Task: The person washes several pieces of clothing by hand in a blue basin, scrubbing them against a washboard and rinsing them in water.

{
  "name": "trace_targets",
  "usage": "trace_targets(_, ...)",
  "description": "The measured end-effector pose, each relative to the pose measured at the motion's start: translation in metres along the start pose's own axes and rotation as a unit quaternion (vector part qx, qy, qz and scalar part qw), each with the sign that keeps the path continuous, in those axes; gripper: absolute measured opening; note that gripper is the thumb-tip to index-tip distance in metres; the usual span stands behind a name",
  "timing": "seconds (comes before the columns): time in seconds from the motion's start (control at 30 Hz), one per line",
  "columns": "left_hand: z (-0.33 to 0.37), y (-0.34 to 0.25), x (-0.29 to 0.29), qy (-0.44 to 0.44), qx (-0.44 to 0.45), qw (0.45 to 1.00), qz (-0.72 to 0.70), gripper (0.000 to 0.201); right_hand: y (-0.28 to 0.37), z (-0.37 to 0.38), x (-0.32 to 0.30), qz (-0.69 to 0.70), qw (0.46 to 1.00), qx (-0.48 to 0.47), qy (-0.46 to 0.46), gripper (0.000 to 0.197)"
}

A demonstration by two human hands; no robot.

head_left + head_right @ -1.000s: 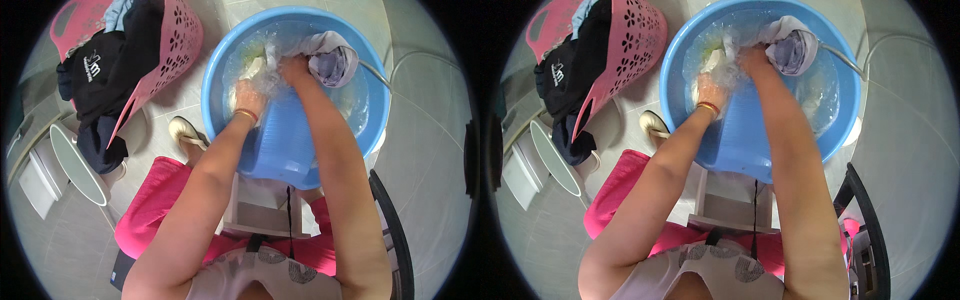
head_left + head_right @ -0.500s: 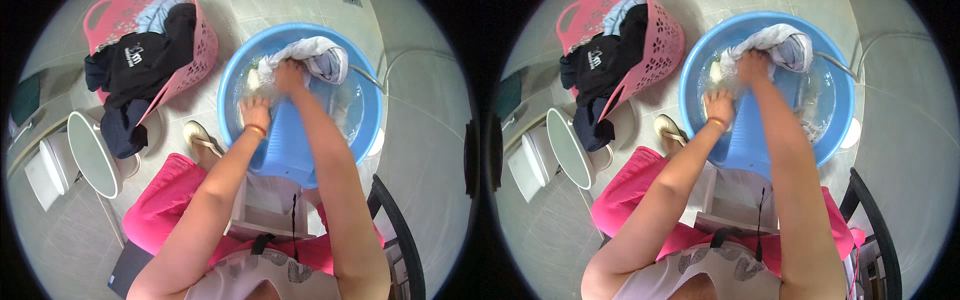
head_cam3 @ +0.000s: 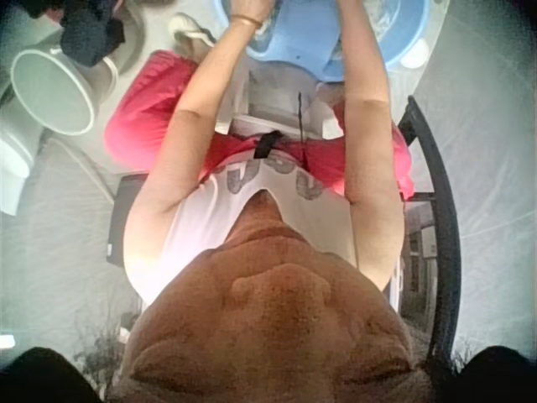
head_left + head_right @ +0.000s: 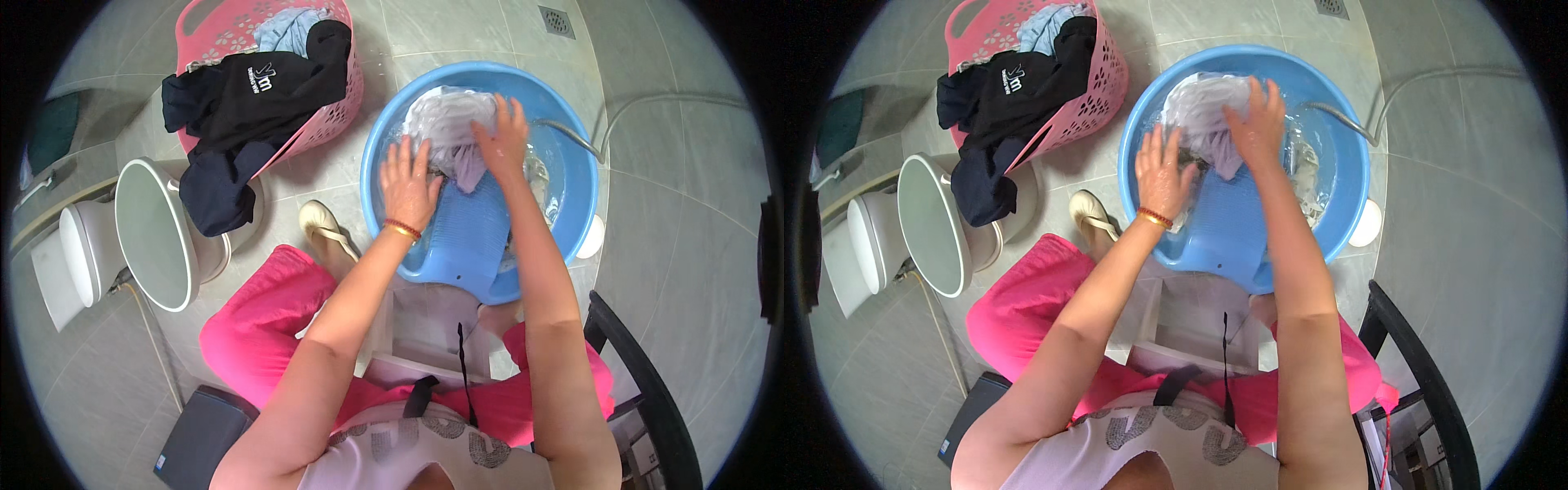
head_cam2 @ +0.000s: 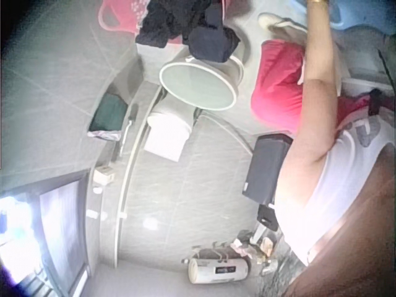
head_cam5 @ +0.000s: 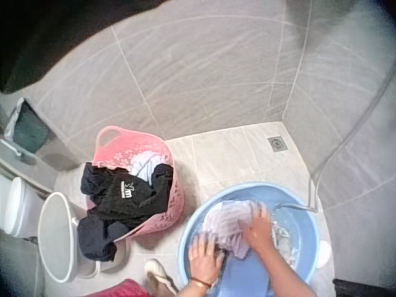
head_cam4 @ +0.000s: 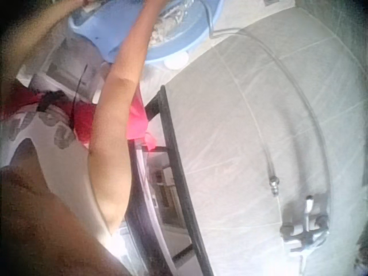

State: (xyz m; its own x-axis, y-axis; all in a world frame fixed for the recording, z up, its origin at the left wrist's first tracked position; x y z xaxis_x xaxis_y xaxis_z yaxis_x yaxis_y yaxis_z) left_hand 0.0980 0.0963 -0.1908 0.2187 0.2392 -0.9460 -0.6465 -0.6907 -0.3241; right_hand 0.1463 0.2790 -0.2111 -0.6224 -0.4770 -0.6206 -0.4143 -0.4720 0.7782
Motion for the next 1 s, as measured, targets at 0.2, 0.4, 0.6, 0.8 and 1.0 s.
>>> trace_targets(0.2, 0.044, 0.025, 0.072, 0.116, 0.100, 0.984, 0.090, 0.077, -0.031, -0.012, 0.064, -0.263, 0.936, 0.069, 0.223, 0.073)
trace_targets(0.4, 0.064, 0.035, 0.152, 0.179, 0.116, 0.974, 0.074, 0.058, -0.067, 0.014, 0.079, -0.307, 0.897, 0.098, 0.304, 0.069)
trace_targets(0.6, 0.085, 0.037, 0.148, 0.157, 0.074, 0.985, 0.003, 0.030, -0.068, 0.016, 0.093, -0.290, 0.915, 0.087, 0.268, 0.076)
trace_targets(0.8, 0.079, 0.013, 0.084, 0.186, 0.046, 0.980, 0.055, 0.037, -0.065, 0.037, 0.062, -0.266, 0.923, 0.081, 0.265, 0.058)
trace_targets(1.0, 0.036, 0.006, 0.053, 0.221, 0.009, 0.973, 0.068, 0.041, -0.024, -0.058, 0.002, -0.235, 0.953, -0.005, 0.189, 0.034)
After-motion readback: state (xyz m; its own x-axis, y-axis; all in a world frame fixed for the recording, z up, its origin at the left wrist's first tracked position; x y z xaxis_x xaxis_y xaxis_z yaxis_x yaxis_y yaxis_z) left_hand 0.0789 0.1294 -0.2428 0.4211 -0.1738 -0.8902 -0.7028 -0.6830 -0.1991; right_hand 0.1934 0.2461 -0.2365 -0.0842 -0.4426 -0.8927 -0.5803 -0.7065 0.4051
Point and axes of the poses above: each hand's wrist, its own z-axis towards the middle knuckle, its own x-axis out of the palm, y = z × x, the point moved 1 cm from there along z, towards the middle knuckle, and after that the axes turned 10 degrees about z, right-handed, at the moved point
